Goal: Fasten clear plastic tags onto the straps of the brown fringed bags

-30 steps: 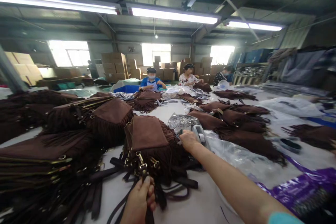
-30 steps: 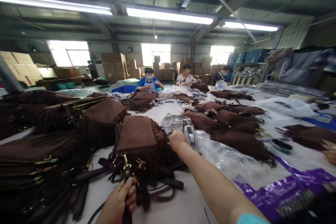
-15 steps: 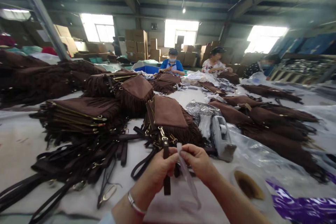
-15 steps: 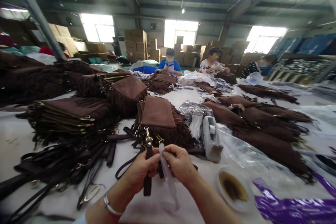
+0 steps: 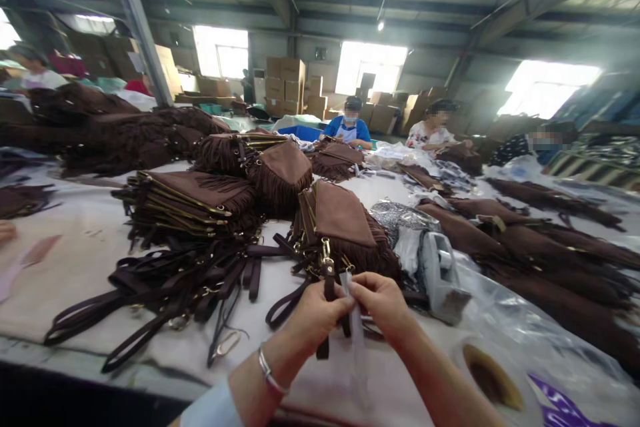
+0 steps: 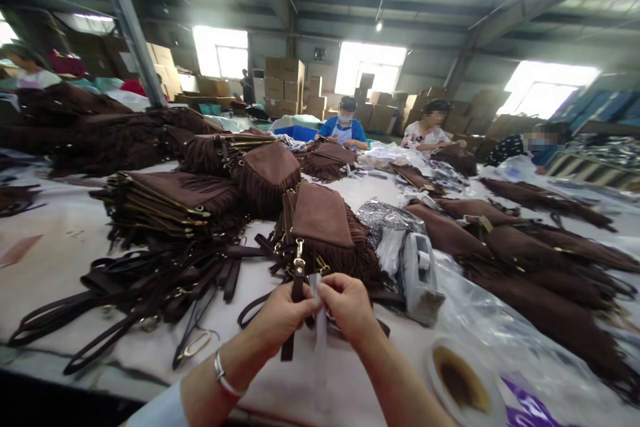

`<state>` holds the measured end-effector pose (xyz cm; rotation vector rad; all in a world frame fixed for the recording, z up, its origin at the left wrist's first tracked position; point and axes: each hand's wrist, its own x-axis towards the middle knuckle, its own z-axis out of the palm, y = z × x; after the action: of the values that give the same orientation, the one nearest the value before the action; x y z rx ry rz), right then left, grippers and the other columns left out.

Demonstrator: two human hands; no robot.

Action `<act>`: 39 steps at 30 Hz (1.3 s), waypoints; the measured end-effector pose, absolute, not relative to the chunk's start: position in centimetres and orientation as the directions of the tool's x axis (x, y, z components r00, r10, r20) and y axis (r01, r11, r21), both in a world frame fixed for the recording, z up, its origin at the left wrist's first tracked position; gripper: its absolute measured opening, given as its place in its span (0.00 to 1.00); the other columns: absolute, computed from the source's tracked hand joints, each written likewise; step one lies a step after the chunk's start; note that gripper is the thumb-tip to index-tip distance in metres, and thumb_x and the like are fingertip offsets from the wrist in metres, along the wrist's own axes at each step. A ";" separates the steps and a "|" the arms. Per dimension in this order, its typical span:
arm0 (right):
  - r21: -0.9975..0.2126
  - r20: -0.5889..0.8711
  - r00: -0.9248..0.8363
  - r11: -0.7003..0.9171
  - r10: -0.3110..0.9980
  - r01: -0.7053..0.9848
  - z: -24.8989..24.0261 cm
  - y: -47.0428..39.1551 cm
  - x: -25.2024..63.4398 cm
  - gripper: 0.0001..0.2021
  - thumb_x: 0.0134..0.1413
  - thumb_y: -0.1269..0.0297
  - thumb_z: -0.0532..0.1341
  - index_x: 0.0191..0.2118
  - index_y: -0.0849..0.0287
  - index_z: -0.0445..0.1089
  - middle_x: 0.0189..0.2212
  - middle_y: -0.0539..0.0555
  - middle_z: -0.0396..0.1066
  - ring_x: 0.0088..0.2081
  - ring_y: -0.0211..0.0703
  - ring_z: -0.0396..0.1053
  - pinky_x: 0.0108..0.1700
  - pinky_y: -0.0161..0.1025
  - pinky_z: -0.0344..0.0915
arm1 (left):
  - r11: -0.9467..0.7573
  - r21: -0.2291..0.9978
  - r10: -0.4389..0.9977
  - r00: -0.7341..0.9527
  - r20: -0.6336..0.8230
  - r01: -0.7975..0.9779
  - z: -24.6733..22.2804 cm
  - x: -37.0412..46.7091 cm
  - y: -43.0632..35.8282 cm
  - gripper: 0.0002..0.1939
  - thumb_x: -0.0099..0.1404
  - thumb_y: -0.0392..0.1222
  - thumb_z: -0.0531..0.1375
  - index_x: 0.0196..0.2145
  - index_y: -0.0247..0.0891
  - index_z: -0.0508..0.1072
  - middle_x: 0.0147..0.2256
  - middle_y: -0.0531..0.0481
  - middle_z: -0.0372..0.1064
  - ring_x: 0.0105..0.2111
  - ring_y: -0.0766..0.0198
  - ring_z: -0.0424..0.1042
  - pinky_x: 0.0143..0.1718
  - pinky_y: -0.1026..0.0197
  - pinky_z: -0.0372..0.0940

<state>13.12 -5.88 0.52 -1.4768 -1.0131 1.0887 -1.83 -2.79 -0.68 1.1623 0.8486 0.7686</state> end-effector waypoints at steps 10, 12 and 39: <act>-0.973 -0.075 0.243 -0.124 0.967 0.194 0.4 -6.0 12.7 0.15 0.44 0.52 0.66 0.28 0.61 0.70 0.21 0.48 0.67 0.23 0.36 0.61 0.25 0.33 0.57 | 0.252 0.964 0.845 0.505 -0.177 -0.084 -0.7 -1.9 -2.9 0.12 0.53 0.42 0.66 0.25 0.35 0.67 0.22 0.56 0.62 0.20 0.72 0.56 0.21 0.68 0.52; -0.957 -0.043 0.270 -0.117 0.962 0.267 0.5 -5.7 12.3 0.13 0.42 0.56 0.67 0.25 0.61 0.70 0.19 0.47 0.65 0.23 0.35 0.60 0.26 0.33 0.57 | 0.228 0.970 0.852 0.499 -0.156 -0.086 -0.8 -1.9 -2.9 0.12 0.53 0.42 0.66 0.25 0.35 0.67 0.23 0.55 0.63 0.22 0.72 0.57 0.22 0.68 0.53; -0.959 -0.102 0.255 -0.163 0.962 0.231 0.4 -9.2 12.8 0.17 0.43 0.51 0.68 0.20 0.61 0.69 0.18 0.48 0.64 0.24 0.37 0.58 0.27 0.34 0.55 | 0.254 0.965 0.705 0.696 -0.135 -0.070 3.4 -6.4 -0.8 0.18 0.57 0.53 0.65 0.33 0.33 0.76 0.21 0.55 0.61 0.18 0.74 0.52 0.18 0.68 0.46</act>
<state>12.82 -9.19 0.38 -1.5998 -1.1345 0.9904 -6.43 -0.79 3.38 1.2099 0.6327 0.5771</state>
